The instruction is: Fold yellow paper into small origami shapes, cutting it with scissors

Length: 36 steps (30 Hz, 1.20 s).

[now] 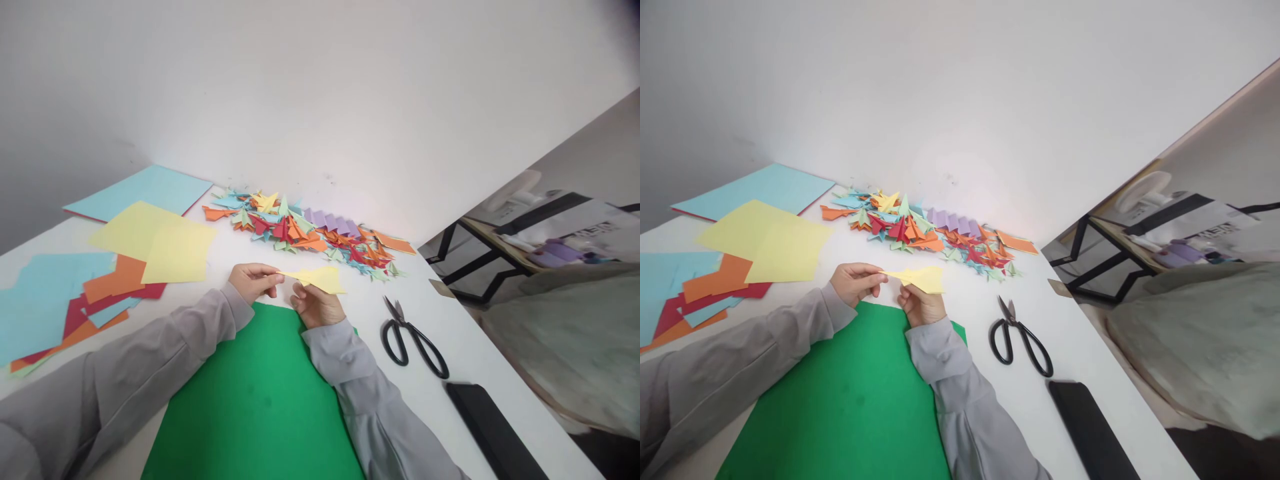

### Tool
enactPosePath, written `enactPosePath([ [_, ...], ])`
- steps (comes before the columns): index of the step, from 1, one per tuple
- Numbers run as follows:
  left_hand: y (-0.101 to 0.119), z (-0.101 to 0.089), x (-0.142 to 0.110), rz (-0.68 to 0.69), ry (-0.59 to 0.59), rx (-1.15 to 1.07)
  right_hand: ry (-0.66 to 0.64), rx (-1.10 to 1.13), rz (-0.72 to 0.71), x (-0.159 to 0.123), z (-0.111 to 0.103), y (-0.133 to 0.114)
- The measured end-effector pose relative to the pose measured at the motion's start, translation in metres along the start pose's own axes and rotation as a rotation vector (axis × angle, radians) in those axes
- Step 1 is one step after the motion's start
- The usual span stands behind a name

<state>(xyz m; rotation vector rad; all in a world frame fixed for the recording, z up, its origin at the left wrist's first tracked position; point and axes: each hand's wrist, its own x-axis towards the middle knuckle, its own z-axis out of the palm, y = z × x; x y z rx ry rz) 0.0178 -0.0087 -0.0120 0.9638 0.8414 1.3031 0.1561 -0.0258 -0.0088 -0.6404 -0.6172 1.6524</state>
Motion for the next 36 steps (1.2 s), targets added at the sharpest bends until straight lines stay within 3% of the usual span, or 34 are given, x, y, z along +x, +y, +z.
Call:
enactPosePath([
  [6, 0.004, 0.002, -0.001, -0.050, 0.075, -0.108, 0.069, -0.006, 0.010, 0.000, 0.005, -0.001],
  [15, 0.009, 0.001, 0.000, -0.127, 0.066, -0.125, 0.068, -0.014, 0.028, 0.001, 0.006, -0.001],
  [23, 0.007, -0.002, 0.001, -0.100, 0.023, -0.041, 0.090, 0.007, 0.025, 0.001, 0.007, -0.001],
  [32, 0.002, -0.007, 0.000, 0.062, -0.034, 0.110, 0.070, 0.029, 0.033, 0.002, 0.003, -0.002],
  [36, 0.004, -0.006, -0.001, 0.056, -0.020, 0.102, 0.063, 0.029, 0.038, 0.002, 0.003, -0.003],
])
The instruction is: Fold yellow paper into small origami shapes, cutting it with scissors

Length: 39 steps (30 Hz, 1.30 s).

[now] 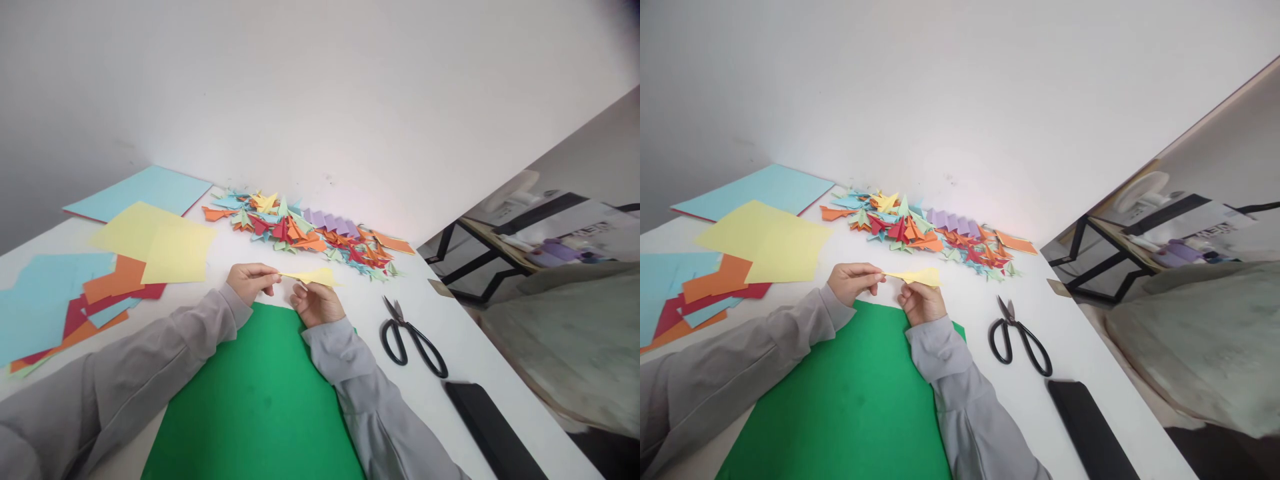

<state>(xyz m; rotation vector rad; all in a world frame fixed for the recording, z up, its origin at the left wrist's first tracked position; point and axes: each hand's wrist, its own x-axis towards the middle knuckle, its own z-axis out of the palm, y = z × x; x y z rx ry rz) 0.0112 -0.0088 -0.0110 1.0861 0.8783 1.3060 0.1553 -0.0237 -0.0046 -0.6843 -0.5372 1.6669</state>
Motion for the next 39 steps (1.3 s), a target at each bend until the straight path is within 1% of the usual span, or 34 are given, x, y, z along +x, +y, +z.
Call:
enactPosePath([
  [5, 0.001, 0.001, 0.000, -0.055, 0.016, -0.036, -0.004, -0.001, -0.005, 0.000, 0.000, 0.000],
  [11, 0.001, 0.000, 0.000, -0.028, 0.016, -0.021, -0.007, 0.001, -0.005, 0.000, 0.000, 0.001],
  [14, 0.002, 0.000, 0.000, -0.040, 0.016, 0.000, -0.018, 0.001, 0.000, -0.001, -0.001, 0.001],
  [17, 0.004, 0.000, -0.001, -0.066, 0.018, -0.025, -0.038, -0.027, 0.001, -0.001, -0.003, 0.001],
  [20, 0.004, 0.001, -0.001, -0.091, -0.017, -0.072, -0.071, -0.058, -0.006, -0.001, -0.005, 0.002],
  [22, 0.005, 0.001, -0.002, -0.093, -0.037, -0.066, -0.089, -0.062, -0.005, -0.001, -0.007, 0.002],
  [27, 0.008, 0.004, -0.006, -0.055, -0.106, 0.072, -0.111, -0.041, 0.016, -0.001, -0.010, 0.000],
  [30, 0.010, 0.006, -0.009, -0.036, -0.133, 0.114, -0.132, -0.035, 0.030, -0.001, -0.010, -0.001],
  [35, 0.011, 0.008, -0.011, -0.067, -0.216, 0.194, -0.142, 0.012, 0.044, -0.002, -0.010, -0.003],
  [39, 0.007, 0.006, -0.011, -0.087, -0.249, 0.241, -0.135, 0.014, 0.048, -0.002, -0.010, -0.003],
])
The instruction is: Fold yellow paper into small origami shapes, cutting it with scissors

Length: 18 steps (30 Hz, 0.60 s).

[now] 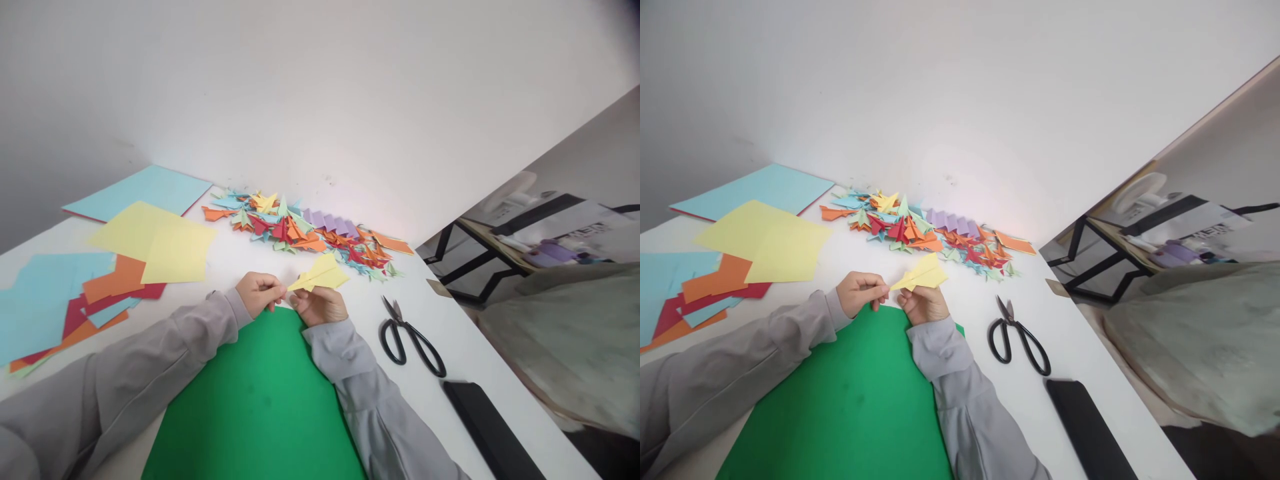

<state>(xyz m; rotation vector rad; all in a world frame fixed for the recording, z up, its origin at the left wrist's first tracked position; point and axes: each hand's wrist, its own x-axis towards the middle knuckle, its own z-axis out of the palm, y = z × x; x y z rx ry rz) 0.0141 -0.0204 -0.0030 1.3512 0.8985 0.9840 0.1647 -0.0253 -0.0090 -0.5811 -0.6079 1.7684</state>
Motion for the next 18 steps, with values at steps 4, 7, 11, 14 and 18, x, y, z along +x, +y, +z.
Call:
enactPosePath([
  [4, -0.0030, -0.0013, 0.0015, -0.009, -0.023, 0.021, 0.003, 0.015, -0.003, 0.0006, -0.0005, 0.0006],
  [7, -0.0024, -0.0008, 0.0014, 0.004, -0.021, 0.035, 0.012, 0.023, 0.003, 0.0026, -0.0026, 0.0016],
  [11, -0.0001, -0.0003, 0.0011, 0.009, -0.015, 0.022, 0.027, 0.034, -0.005, 0.0058, -0.0069, 0.0030],
  [14, 0.0000, -0.0013, 0.0015, -0.005, -0.011, -0.009, 0.015, 0.034, -0.011, 0.0067, -0.0086, 0.0030],
  [18, -0.0009, -0.0016, 0.0012, 0.017, 0.014, -0.024, -0.001, 0.035, -0.004, 0.0047, -0.0066, 0.0016],
])
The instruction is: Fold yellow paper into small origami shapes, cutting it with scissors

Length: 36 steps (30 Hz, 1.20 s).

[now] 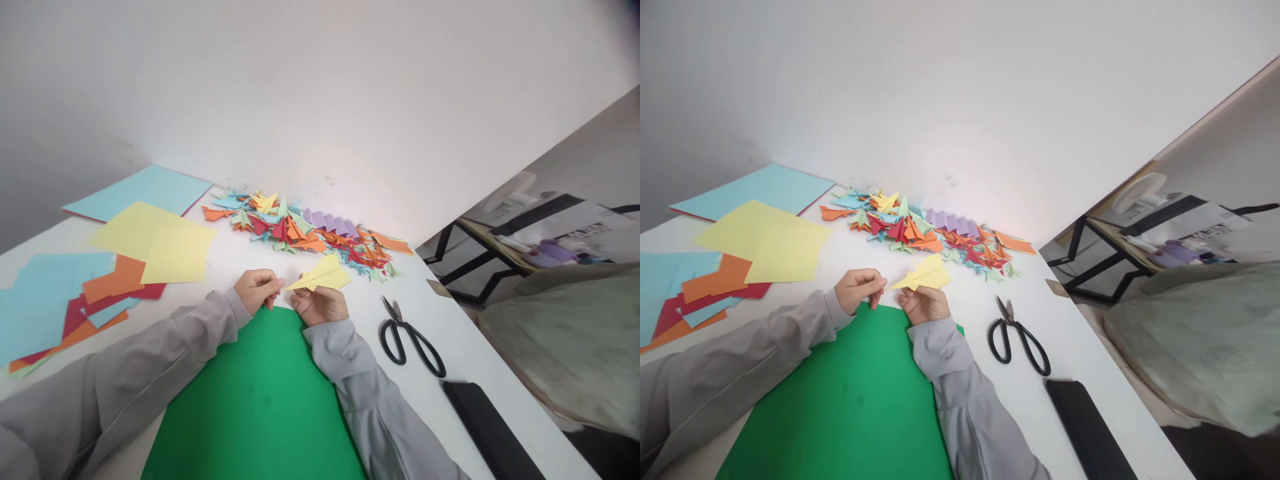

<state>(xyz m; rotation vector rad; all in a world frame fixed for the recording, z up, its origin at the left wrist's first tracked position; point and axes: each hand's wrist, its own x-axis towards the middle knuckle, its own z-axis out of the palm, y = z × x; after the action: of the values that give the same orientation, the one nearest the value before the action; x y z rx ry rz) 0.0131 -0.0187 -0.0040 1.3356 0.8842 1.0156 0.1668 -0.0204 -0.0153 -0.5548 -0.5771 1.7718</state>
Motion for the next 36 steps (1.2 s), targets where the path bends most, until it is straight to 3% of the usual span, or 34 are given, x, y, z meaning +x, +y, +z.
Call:
enactPosePath([
  [5, 0.001, 0.004, -0.002, 0.148, 0.076, -0.004, -0.032, -0.106, 0.010, -0.004, 0.006, 0.001],
  [12, -0.005, 0.007, -0.001, 0.273, 0.081, 0.158, -0.014, -0.274, -0.049, -0.002, 0.010, 0.008],
  [20, -0.011, 0.004, 0.001, 0.272, 0.092, 0.207, 0.025, -0.347, -0.084, -0.002, 0.013, 0.010],
  [28, -0.009, 0.006, -0.001, 0.200, -0.035, 0.085, 0.045, -0.369, -0.099, -0.001, 0.014, 0.009],
  [32, -0.006, 0.005, -0.001, 0.187, -0.012, 0.119, -0.012, -0.332, -0.066, -0.004, 0.015, 0.006],
  [36, -0.004, 0.004, -0.002, 0.149, 0.035, 0.141, 0.014, -0.337, -0.113, -0.005, 0.017, 0.008],
])
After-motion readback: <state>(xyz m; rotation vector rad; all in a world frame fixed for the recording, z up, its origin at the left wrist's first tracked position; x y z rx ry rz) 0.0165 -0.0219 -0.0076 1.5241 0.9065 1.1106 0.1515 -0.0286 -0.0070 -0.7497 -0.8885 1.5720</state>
